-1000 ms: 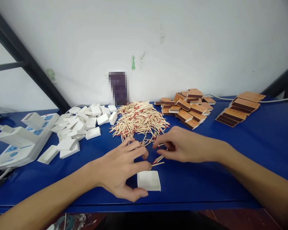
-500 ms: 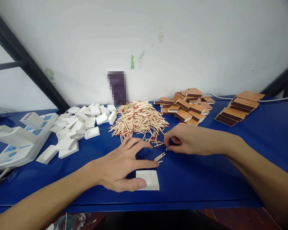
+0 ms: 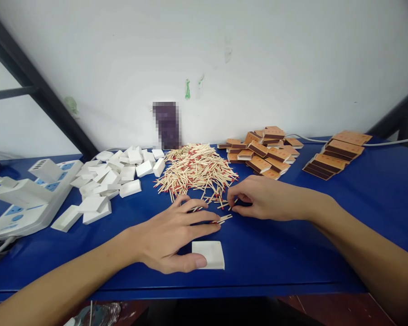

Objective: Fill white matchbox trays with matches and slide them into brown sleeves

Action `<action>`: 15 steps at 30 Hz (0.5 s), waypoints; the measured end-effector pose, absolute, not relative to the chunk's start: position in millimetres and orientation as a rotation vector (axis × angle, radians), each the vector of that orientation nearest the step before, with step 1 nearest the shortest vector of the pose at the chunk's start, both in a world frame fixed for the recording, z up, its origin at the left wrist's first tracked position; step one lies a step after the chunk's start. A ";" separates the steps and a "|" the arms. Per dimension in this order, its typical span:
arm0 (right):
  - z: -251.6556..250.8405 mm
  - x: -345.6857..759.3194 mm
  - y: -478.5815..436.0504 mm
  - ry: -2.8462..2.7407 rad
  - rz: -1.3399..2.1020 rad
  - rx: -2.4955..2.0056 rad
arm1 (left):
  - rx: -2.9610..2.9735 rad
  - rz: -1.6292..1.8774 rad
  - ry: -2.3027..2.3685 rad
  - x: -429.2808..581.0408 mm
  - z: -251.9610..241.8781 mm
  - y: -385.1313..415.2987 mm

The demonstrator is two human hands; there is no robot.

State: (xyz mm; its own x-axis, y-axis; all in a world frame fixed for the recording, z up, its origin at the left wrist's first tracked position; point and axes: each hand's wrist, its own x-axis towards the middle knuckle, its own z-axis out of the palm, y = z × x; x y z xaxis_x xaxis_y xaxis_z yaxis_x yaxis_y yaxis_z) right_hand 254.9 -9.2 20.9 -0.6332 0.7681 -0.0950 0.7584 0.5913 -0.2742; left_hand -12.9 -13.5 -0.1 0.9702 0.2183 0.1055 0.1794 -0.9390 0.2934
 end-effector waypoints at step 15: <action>14.2 236.6 -14.7 -2.815 0.406 -1.328 | 2.800 0.406 0.184 -16.5 1.4 -9.3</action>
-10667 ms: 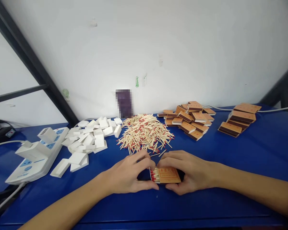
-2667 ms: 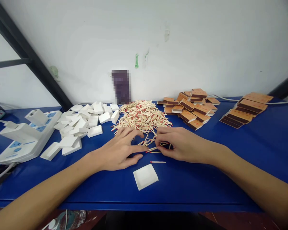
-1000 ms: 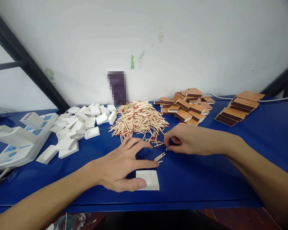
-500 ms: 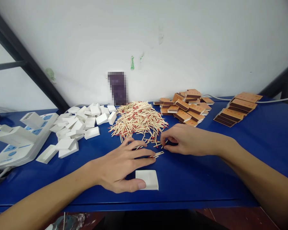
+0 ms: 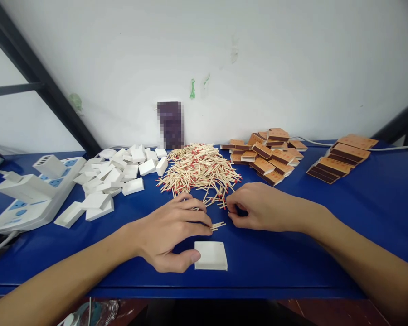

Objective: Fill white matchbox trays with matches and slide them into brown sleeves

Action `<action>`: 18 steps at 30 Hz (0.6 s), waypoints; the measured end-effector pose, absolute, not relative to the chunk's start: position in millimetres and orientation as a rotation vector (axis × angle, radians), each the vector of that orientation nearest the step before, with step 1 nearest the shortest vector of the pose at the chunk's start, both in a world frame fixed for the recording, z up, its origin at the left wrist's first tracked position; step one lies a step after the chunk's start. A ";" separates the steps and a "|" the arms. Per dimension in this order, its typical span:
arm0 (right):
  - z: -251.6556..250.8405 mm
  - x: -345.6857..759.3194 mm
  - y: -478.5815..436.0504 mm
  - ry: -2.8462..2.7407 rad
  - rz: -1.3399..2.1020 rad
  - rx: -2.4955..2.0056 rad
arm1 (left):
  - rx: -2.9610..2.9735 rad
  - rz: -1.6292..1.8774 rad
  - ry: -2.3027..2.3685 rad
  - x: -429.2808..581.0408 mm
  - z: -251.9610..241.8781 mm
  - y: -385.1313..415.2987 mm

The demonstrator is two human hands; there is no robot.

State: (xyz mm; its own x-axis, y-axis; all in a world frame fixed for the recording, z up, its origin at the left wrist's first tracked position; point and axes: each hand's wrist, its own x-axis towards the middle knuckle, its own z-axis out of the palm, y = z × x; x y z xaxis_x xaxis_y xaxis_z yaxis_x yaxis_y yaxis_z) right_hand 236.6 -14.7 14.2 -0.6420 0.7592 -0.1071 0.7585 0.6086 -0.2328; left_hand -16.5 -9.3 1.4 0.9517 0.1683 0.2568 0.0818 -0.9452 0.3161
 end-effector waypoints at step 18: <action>20.0 244.6 -22.1 -2.837 0.527 -1.123 | 2.945 0.511 0.380 -22.5 -4.7 1.5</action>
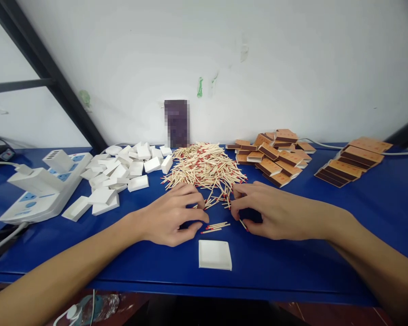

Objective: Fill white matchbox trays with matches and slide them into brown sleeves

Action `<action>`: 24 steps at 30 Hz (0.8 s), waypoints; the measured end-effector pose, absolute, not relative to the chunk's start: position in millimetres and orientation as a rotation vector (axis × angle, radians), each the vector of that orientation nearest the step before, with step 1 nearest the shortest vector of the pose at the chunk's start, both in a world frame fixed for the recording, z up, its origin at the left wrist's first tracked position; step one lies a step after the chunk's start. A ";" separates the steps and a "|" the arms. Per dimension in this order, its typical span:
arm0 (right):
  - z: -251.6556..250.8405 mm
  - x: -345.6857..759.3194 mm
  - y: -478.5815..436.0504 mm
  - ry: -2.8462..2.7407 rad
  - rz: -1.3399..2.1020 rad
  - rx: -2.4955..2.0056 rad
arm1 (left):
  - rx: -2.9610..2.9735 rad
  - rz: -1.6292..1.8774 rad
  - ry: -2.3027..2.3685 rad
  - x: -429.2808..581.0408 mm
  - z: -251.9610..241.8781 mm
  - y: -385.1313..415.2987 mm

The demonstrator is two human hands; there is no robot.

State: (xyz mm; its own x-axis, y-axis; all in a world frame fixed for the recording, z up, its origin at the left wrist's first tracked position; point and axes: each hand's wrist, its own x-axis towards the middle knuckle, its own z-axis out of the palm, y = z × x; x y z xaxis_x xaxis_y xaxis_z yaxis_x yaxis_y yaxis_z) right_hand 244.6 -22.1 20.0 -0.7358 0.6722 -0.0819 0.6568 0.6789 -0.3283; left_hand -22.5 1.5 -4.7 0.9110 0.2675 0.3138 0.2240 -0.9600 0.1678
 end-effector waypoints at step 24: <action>6.0 217.3 -27.3 -2.678 0.482 -1.060 | 2.985 0.405 0.467 -18.6 -7.9 -1.7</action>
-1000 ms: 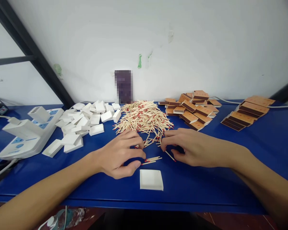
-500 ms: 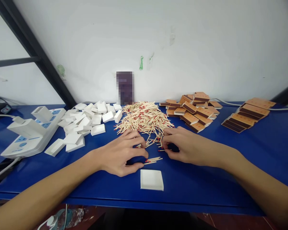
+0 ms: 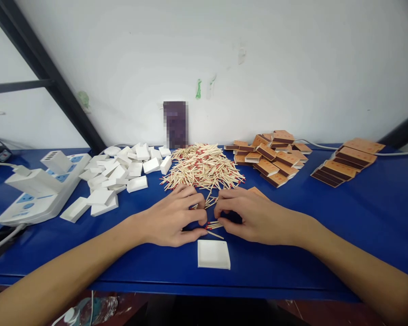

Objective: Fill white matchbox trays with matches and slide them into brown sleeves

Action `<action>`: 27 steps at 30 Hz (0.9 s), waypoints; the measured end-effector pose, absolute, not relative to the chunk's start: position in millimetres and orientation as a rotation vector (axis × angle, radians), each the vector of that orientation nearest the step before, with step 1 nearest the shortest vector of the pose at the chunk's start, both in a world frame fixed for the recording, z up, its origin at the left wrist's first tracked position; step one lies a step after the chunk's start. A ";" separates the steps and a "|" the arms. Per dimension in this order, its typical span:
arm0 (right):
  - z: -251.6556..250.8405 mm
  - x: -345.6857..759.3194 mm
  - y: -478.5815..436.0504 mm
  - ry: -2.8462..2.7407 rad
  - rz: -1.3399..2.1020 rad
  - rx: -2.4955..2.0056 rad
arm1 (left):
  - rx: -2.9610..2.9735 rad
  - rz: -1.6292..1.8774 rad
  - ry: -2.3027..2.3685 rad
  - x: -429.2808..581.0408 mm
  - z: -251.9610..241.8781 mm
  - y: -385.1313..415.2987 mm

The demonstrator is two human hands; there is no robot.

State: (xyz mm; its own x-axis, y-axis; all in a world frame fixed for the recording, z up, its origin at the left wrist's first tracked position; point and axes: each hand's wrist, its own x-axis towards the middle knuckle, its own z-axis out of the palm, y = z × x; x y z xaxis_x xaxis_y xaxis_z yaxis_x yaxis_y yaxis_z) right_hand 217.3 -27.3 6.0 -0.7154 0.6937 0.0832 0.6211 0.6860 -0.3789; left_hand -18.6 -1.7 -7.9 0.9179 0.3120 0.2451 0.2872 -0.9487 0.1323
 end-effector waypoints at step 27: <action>7.1 217.1 -31.1 -2.753 0.458 -0.987 | 2.982 0.524 0.521 -14.0 -13.4 -5.9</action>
